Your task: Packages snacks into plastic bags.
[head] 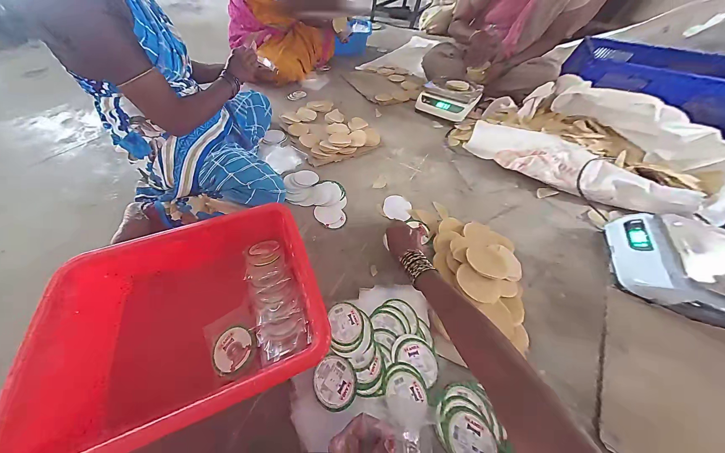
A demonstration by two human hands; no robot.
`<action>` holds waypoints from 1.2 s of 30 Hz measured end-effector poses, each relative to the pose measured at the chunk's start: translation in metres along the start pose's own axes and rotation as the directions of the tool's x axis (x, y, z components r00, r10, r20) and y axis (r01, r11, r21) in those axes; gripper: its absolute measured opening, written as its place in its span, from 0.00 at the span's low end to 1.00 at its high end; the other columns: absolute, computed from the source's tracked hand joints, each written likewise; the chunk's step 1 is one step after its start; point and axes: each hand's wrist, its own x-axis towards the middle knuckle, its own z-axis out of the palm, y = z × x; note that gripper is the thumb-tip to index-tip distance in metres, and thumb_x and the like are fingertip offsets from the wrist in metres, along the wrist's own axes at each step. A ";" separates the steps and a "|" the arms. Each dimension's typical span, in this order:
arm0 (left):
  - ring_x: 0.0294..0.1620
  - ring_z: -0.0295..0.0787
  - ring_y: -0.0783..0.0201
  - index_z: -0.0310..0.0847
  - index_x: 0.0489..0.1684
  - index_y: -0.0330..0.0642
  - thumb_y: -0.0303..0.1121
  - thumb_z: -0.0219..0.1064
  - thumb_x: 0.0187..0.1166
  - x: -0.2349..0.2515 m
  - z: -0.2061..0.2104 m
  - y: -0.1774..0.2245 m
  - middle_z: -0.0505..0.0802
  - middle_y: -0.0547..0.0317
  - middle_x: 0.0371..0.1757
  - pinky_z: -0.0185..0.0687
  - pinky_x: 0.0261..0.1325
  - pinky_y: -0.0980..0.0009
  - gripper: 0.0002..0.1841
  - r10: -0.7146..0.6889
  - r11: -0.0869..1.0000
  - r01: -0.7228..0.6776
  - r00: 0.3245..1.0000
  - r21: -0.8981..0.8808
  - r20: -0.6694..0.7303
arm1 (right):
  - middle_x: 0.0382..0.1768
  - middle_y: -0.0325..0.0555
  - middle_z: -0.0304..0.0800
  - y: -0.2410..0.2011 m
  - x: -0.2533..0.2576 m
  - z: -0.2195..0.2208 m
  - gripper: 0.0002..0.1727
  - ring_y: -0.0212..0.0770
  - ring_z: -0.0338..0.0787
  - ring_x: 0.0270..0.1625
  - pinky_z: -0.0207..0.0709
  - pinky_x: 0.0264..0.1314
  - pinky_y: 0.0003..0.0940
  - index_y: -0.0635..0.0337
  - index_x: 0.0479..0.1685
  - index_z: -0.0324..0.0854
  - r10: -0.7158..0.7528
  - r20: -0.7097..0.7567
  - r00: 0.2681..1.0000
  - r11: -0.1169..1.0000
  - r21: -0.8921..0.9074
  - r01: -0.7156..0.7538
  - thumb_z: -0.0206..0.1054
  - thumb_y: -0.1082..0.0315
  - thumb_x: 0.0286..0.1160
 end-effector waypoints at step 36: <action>0.30 0.88 0.70 0.84 0.41 0.33 0.23 0.66 0.77 0.003 -0.011 0.024 0.91 0.62 0.30 0.87 0.40 0.74 0.03 0.210 0.968 -0.246 0.902 -0.049 -0.376 | 0.63 0.74 0.84 0.000 -0.373 0.111 0.16 0.74 0.84 0.67 0.76 0.64 0.71 0.73 0.65 0.80 -0.384 0.534 0.753 0.922 0.169 0.350 0.56 0.74 0.85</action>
